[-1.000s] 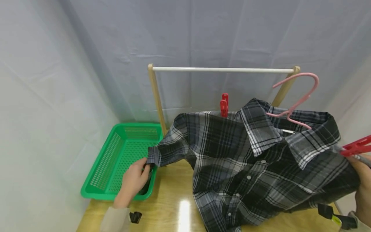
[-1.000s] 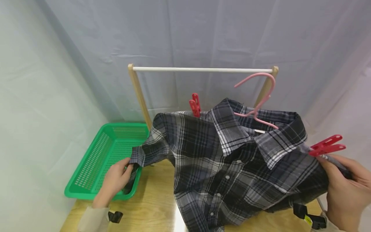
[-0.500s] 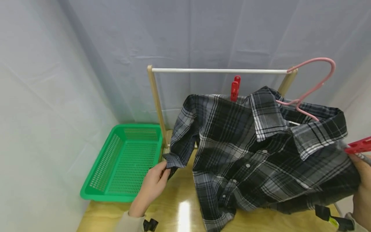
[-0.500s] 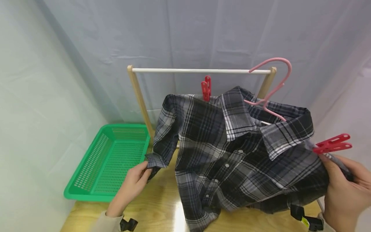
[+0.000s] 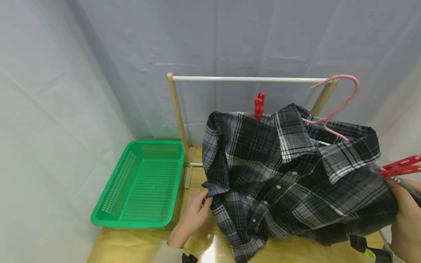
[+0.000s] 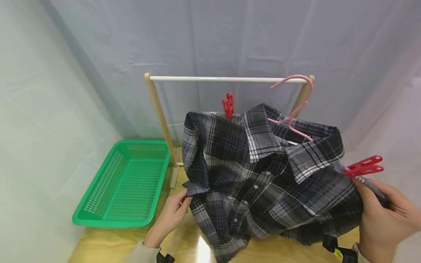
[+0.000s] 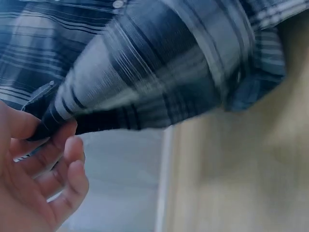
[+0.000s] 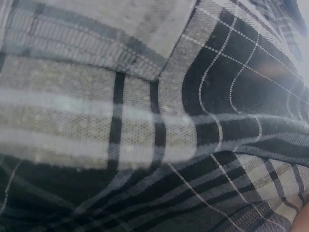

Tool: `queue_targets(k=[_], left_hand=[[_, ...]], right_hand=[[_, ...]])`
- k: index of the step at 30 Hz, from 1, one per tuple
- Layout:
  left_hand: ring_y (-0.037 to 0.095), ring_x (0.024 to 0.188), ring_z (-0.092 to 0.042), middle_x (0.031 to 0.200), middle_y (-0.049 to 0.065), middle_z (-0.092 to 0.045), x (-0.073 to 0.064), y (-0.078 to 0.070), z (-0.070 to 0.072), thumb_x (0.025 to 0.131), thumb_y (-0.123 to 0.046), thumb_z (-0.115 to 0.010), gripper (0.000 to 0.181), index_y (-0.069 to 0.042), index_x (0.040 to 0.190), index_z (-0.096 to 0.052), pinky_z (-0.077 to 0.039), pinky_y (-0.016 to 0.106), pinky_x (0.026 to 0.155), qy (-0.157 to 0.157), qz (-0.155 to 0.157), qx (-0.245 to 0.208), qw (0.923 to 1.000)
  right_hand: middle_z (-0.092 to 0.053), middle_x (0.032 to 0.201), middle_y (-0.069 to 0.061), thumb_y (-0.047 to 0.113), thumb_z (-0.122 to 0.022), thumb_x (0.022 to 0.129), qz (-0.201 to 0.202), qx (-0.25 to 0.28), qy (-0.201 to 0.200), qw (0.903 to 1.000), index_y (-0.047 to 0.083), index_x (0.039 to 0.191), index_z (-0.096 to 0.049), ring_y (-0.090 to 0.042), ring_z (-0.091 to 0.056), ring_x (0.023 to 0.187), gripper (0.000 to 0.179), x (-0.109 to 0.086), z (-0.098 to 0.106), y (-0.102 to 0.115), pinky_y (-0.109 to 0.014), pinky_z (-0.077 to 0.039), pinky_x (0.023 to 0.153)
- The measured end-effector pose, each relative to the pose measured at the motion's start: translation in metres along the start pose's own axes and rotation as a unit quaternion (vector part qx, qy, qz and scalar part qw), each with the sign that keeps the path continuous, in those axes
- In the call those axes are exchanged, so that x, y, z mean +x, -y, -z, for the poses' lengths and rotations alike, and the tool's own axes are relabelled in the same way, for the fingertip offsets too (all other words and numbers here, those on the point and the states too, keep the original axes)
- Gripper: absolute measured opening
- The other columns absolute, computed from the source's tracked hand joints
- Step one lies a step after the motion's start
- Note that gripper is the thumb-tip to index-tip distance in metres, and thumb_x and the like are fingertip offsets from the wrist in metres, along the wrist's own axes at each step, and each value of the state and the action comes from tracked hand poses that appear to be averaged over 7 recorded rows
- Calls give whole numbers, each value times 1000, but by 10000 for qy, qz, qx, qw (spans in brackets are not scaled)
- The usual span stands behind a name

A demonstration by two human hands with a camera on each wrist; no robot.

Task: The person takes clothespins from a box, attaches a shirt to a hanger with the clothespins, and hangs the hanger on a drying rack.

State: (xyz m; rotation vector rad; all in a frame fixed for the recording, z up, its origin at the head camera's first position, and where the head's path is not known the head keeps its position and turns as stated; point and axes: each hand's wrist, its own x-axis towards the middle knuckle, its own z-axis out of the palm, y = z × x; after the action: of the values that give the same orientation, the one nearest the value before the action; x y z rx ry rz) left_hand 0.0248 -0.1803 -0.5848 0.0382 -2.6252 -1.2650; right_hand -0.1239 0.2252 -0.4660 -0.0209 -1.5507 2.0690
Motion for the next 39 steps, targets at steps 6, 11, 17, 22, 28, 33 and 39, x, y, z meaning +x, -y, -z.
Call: queue_targets(k=[6,11,17,22,28,33,39], left_hand=[[2,55,-45,71,-4,-57,-9,30,-12,92,3,-58,14,-9,84,-60,-42,23,50,151,463,182,9986],[3,55,-47,74,1,-61,-17,53,-19,97,-1,-55,9,-4,93,-63,-43,23,48,438,861,201,9951],[4,51,-47,68,-6,-55,-14,50,-11,99,-13,-57,8,-7,100,-61,-41,25,44,660,1389,517,9868],[4,50,-48,68,-7,-56,-1,35,10,99,-22,-60,27,-2,116,-64,-39,26,43,449,1432,992,9837],[5,49,-46,69,-7,-58,20,18,48,98,-21,-61,18,-7,106,-69,-38,26,42,121,1089,1441,9835],[8,47,-42,72,-4,-60,45,5,83,99,-23,-60,17,-9,103,-69,-35,29,40,-262,627,2162,9740],[13,48,-47,77,4,-64,84,-5,124,102,-28,-54,24,-8,105,-68,-36,31,40,-494,171,2774,9593]], right_hand=[[-73,78,-7,-15,-74,79,75,-592,-245,9979,-20,88,-68,-9,-67,62,12,-1,1,1,-14,-48,57],[-73,75,-5,-13,-76,79,-116,-797,-382,9960,-19,90,-69,-7,-65,57,14,-2,2,1,-13,-47,52],[-73,75,-7,-14,-75,79,-300,-470,-241,9982,-22,93,-67,-9,-67,56,17,-2,2,1,-15,-48,49],[-73,75,-7,-14,-75,79,-310,-479,-262,9980,-21,92,-68,-9,-68,57,16,-1,2,2,-15,-48,49],[-74,78,-7,-17,-71,80,-146,-451,-123,9988,-22,92,-67,-9,-69,61,14,0,1,3,-14,-50,53],[-74,78,-7,-17,-72,80,-180,-376,-188,9990,-23,93,-67,-9,-69,61,16,1,-1,4,-14,-50,53],[-74,77,-5,-17,-74,79,-46,-585,-144,9982,-23,92,-67,-8,-68,60,17,3,0,5,-13,-49,52]])
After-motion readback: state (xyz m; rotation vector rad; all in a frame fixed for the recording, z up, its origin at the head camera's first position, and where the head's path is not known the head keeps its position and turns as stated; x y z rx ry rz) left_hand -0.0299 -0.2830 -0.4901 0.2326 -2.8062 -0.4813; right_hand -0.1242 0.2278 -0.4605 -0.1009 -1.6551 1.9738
